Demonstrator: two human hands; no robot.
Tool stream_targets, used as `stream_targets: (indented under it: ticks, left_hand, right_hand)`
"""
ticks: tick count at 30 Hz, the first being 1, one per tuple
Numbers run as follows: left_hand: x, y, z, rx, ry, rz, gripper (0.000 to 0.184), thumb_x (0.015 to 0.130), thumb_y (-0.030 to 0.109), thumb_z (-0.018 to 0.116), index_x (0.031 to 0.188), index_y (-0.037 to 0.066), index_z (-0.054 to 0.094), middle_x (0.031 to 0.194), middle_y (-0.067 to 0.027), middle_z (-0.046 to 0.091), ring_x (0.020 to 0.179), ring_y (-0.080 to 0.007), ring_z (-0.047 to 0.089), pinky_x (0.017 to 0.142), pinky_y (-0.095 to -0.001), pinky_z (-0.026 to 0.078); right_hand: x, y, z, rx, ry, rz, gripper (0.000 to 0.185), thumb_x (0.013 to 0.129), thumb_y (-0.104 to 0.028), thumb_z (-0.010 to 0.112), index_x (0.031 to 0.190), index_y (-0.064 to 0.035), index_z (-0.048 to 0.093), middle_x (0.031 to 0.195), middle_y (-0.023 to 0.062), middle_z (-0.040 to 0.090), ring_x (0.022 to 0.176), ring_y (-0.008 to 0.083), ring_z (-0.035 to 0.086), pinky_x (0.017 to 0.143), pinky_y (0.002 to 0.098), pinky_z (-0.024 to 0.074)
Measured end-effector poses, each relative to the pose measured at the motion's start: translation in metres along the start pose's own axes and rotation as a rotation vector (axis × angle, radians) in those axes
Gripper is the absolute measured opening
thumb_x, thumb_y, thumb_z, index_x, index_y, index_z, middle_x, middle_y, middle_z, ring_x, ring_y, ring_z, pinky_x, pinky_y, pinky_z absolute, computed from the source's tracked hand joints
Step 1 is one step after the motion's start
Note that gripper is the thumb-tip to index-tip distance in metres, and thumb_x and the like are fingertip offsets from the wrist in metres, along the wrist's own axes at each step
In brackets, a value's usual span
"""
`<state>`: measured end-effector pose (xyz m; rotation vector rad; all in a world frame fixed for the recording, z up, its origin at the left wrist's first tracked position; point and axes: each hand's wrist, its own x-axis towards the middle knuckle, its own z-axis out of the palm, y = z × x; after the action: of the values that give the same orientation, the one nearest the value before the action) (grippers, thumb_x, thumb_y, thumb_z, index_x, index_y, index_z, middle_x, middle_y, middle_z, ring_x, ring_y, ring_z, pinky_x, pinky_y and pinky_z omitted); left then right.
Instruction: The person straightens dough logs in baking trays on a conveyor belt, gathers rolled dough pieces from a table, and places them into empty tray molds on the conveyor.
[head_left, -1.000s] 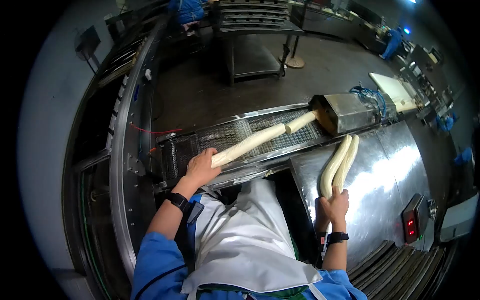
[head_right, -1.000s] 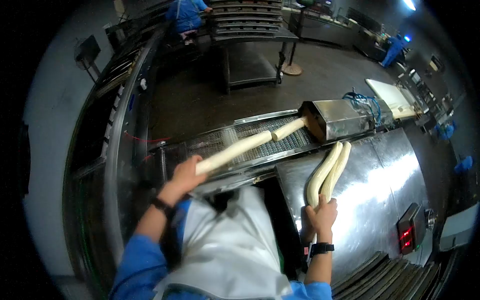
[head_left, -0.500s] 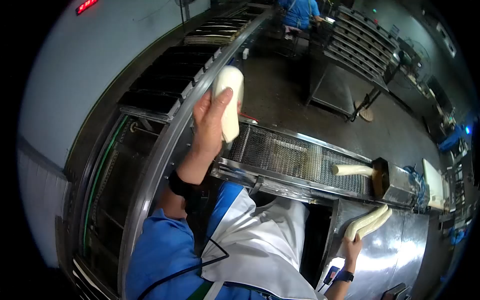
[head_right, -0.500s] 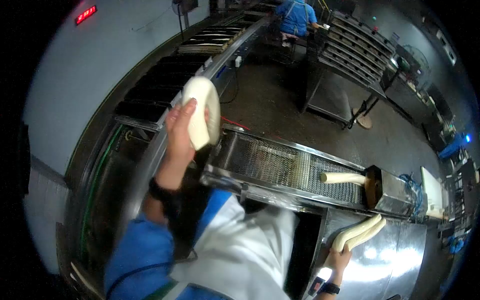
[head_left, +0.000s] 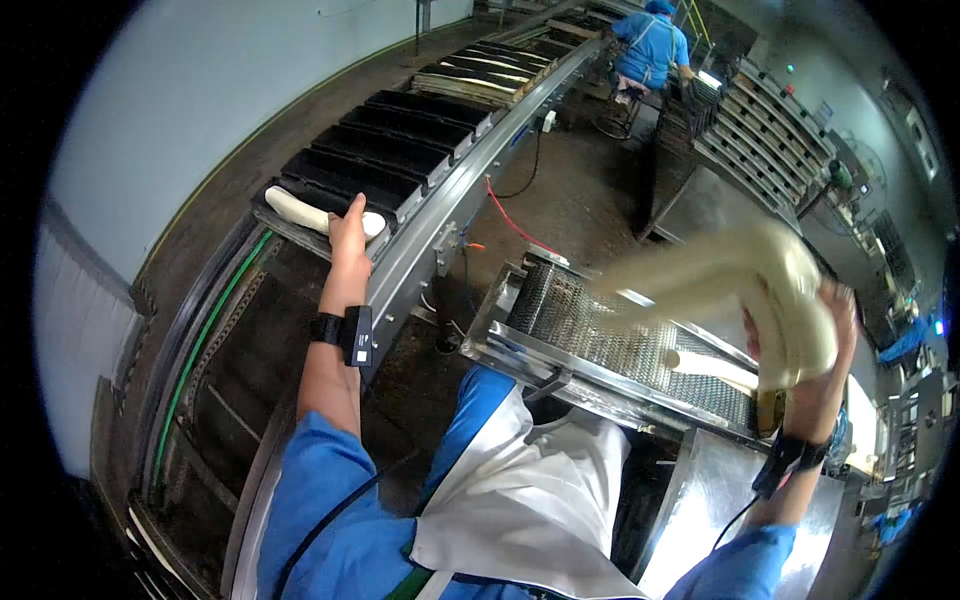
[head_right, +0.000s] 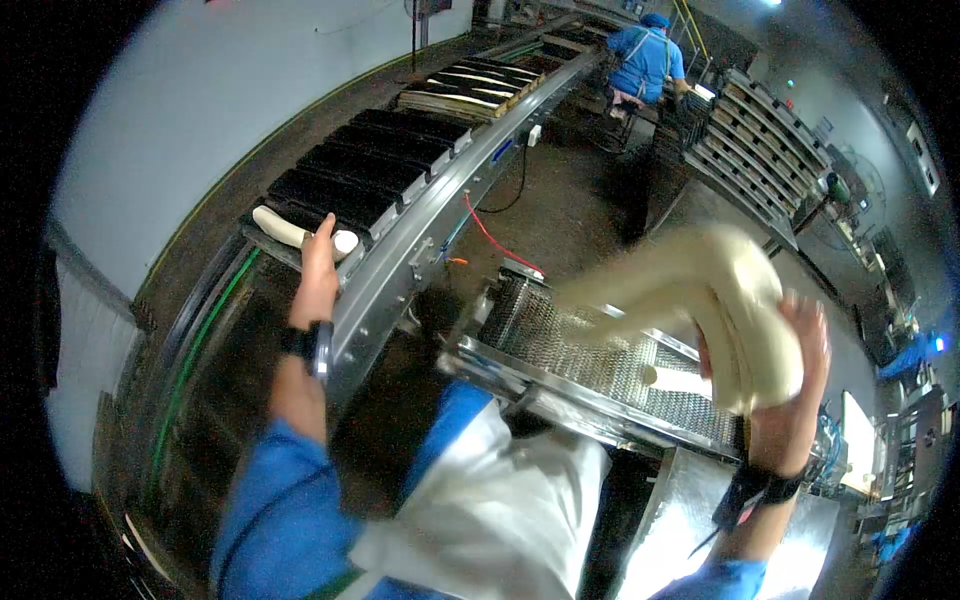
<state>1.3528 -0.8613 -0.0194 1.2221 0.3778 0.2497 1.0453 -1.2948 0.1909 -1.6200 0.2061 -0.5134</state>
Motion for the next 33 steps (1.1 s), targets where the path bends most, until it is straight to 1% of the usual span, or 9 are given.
stream_targets:
  ticks: [3,6,12,16,18,20,25,28,33]
  left_hand:
    - [0.007,-0.004,-0.009,0.067,0.158,0.014,0.097,0.084,0.026,0.069,0.149,-0.006,0.004,0.141,-0.0296,0.035,0.117,-0.0323,0.053,0.094,-0.0402,0.047]
    - [0.018,-0.015,-0.03,0.009,0.215,0.066,0.096,0.082,0.018,0.07,0.148,-0.007,0.005,0.139,-0.0301,0.037,0.105,-0.032,0.06,0.083,-0.0381,0.053]
    - [0.003,-0.007,-0.059,-0.062,0.213,-0.024,0.09,0.078,0.0,0.061,0.151,0.001,0.008,0.116,-0.0222,0.05,0.082,-0.0264,0.061,0.067,-0.0352,0.051]
    - [0.004,-0.013,-0.074,-0.113,0.366,0.271,0.081,0.078,-0.002,0.059,0.148,0.003,0.019,0.126,-0.0208,0.046,0.107,-0.0286,0.053,0.092,-0.037,0.044]
    - [0.011,-0.02,-0.084,-0.05,0.396,0.361,0.072,0.077,-0.002,0.061,0.142,0.0,0.03,0.133,-0.0202,0.042,0.119,-0.028,0.046,0.102,-0.036,0.037]
    - [-0.005,-0.009,-0.079,0.008,0.341,0.429,0.067,0.077,-0.002,0.061,0.14,-0.001,0.035,0.135,-0.02,0.042,0.122,-0.028,0.045,0.103,-0.0358,0.036]
    - [-0.042,-0.007,-0.058,0.212,0.095,0.548,0.059,0.076,-0.003,0.06,0.134,0.0,0.045,0.134,-0.0176,0.046,0.126,-0.0257,0.043,0.108,-0.0344,0.03]
    - [-0.068,0.023,-0.04,-0.078,-0.007,0.197,0.061,0.077,-0.002,0.062,0.135,-0.001,0.044,0.132,-0.015,0.047,0.116,-0.0228,0.052,0.099,-0.0322,0.041]
    - [-0.026,0.0,-0.067,-0.117,0.118,0.083,0.064,0.075,-0.005,0.059,0.135,0.0,0.039,0.117,-0.0166,0.052,0.098,-0.0238,0.059,0.075,-0.0341,0.051]
  right_hand:
    - [0.053,-0.039,0.08,0.262,-0.54,-0.003,0.08,0.089,-0.06,0.044,0.135,0.0054,0.043,0.116,0.0317,0.057,0.088,0.031,0.068,0.065,0.0347,0.0599]
    - [0.077,-0.039,0.156,0.505,-0.872,-0.144,0.067,0.084,-0.025,0.065,0.141,-0.0002,0.039,0.134,0.0159,0.049,0.12,0.0232,0.051,0.105,0.0354,0.0392]
    - [0.071,0.063,0.163,-0.194,-0.709,0.05,0.064,0.08,-0.012,0.069,0.138,-0.002,0.046,0.137,0.0141,0.05,0.124,0.0239,0.05,0.104,0.0358,0.0404]
    - [0.079,0.231,0.088,-1.241,-0.707,-0.187,0.064,0.071,-0.021,0.075,0.124,0.0056,0.051,0.125,0.0266,0.055,0.119,0.04,0.051,0.104,0.0415,0.04]
    - [0.075,0.286,0.046,-1.378,-0.58,0.288,0.054,0.07,-0.025,0.074,0.11,0.005,0.054,0.118,0.0256,0.057,0.119,0.036,0.051,0.104,0.0434,0.0382]
    - [0.048,0.302,0.022,-1.637,-0.457,-0.038,0.037,0.073,-0.017,0.061,0.105,0.0017,0.058,0.113,0.0167,0.057,0.113,0.0337,0.052,0.091,0.0454,0.045]
    - [0.038,0.268,0.036,-1.762,-0.471,-0.197,0.027,0.073,-0.017,0.061,0.096,-0.0033,0.063,0.103,0.016,0.062,0.104,0.0322,0.058,0.086,0.0436,0.0485]
    - [0.092,0.229,0.055,-1.353,-0.298,-0.091,0.014,0.069,-0.017,0.067,0.075,-0.005,0.071,0.08,0.0212,0.067,0.073,0.0373,0.066,0.068,0.0423,0.0541]
    - [0.145,0.085,0.085,-0.509,-0.165,-0.167,0.005,0.078,-0.001,0.064,0.082,-0.0036,0.065,0.074,0.0023,0.064,0.066,0.01,0.058,0.06,0.0256,0.047]
